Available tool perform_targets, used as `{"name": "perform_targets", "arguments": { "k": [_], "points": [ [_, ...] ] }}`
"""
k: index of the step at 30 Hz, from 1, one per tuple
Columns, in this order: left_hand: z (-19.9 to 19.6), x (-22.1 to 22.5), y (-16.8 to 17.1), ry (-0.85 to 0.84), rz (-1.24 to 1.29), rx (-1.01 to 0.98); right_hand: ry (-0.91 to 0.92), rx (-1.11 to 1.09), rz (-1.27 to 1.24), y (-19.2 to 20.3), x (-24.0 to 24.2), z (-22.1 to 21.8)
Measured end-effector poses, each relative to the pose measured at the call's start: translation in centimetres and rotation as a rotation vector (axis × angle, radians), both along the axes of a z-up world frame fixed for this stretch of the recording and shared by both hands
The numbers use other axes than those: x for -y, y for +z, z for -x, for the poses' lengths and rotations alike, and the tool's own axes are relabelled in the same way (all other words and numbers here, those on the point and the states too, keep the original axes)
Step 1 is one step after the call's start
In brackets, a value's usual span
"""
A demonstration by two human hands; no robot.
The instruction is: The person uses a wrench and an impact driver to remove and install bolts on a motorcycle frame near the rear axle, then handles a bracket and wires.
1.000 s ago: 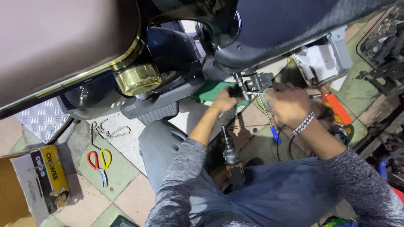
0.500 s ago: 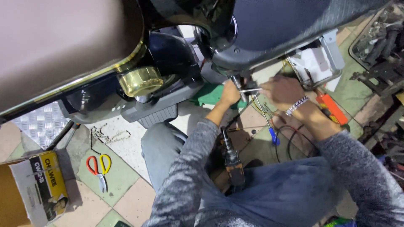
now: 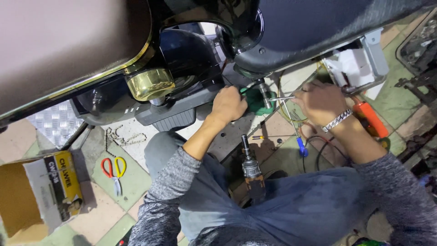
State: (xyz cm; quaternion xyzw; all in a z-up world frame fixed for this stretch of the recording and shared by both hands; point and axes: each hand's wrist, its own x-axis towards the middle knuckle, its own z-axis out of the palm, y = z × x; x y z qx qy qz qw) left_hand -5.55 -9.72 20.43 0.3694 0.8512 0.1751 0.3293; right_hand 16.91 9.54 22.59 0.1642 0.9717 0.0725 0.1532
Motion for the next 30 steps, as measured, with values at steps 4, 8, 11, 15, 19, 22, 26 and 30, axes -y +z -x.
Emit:
{"name": "perform_targets", "arguments": {
  "k": [4, 8, 11, 15, 19, 22, 26, 30],
  "points": [
    [-0.3, -1.8, -0.4, -0.152, 0.192, -0.078, 0.120, -0.015, -0.048, -4.6, -0.1, 0.7],
    [-1.3, -3.3, -2.0, -0.251, 0.291, -0.178, 0.253, 0.008, -0.138, -3.2, 3.2, 3.0],
    [-1.8, -3.0, -2.8, -0.300, 0.258, -0.231, 0.276, 0.083, -0.134, -3.0, 3.2, 4.5],
    [-2.0, -3.1, -3.9, -0.423, 0.205, -0.370, 0.312, -0.104, -0.123, -2.3, 1.6, 3.8],
    [-1.3, -1.2, -0.5, -0.484, 0.143, -0.270, 0.179, -0.145, 0.016, -0.7, 1.2, 3.5],
    [-0.6, -1.3, 1.1, -0.474, 0.129, -0.221, 0.056, -0.199, 0.161, -1.4, -0.1, 4.3],
    [-1.1, 0.0, -3.3, -0.448, 0.029, -0.226, -0.663, -0.233, 0.689, -11.0, 7.4, 4.9],
    [-0.6, -0.5, -6.6, -0.396, -0.126, -0.207, -1.244, -0.178, 1.143, -21.6, 12.7, 6.5]
  ]
}}
